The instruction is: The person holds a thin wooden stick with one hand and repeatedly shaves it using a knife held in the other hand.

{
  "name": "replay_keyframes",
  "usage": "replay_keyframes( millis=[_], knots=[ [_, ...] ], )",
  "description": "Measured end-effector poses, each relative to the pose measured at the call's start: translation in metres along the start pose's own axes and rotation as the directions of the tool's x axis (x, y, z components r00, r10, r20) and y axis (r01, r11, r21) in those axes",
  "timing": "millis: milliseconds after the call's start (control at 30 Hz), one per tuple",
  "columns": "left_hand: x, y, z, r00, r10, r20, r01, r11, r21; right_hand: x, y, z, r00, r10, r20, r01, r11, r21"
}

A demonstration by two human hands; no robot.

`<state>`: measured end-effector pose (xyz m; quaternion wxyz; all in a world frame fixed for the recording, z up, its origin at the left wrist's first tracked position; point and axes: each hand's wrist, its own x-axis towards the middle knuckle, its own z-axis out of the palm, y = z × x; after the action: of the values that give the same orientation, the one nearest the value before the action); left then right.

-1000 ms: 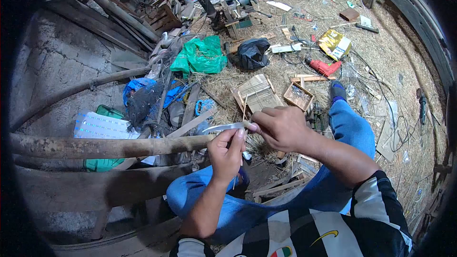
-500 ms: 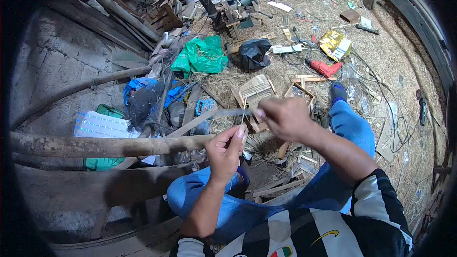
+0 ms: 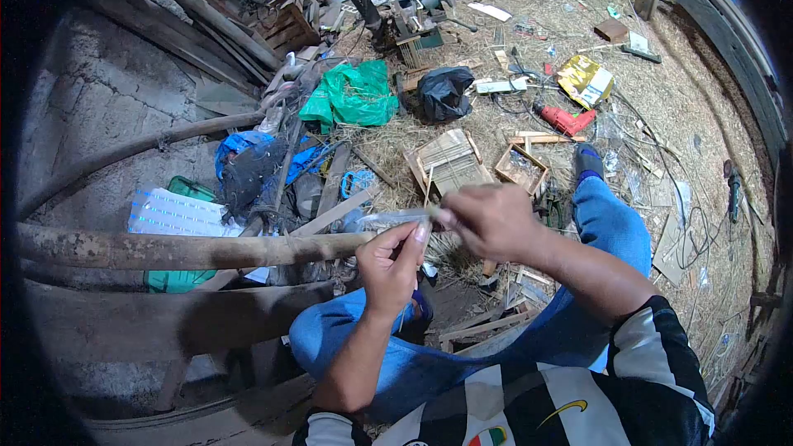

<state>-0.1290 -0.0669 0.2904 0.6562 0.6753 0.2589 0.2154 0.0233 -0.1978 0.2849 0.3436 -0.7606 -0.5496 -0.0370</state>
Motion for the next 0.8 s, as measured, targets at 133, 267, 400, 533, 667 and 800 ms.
replay_keyframes(
  millis=[133,267,400,533,667,800],
  knots=[
    [0.005,0.001,0.003,1.0,-0.006,-0.013,0.006,1.0,0.009,0.005,0.014,0.0,0.996,0.079,-0.03,-0.08,0.996,-0.038],
    [0.004,-0.003,0.0,1.0,0.005,0.01,-0.006,0.995,0.097,-0.002,0.001,0.004,0.999,0.041,0.012,-0.041,0.999,0.003],
    [0.002,-0.001,0.001,0.999,0.033,-0.008,-0.032,0.995,0.099,0.005,0.018,0.005,0.998,0.056,0.002,-0.056,0.998,0.002],
    [0.003,0.001,-0.001,1.0,-0.002,-0.008,0.003,0.992,0.125,0.001,0.011,0.007,0.996,0.084,0.004,-0.084,0.996,-0.024],
    [0.0,-0.005,-0.003,0.993,0.114,0.012,-0.114,0.976,0.183,0.005,0.02,0.008,0.997,0.077,0.015,-0.078,0.997,0.017],
    [0.004,-0.006,-0.001,0.999,0.053,0.002,-0.053,0.989,0.141,0.003,0.008,0.01,0.992,0.12,0.026,-0.119,0.992,-0.029]
  ],
)
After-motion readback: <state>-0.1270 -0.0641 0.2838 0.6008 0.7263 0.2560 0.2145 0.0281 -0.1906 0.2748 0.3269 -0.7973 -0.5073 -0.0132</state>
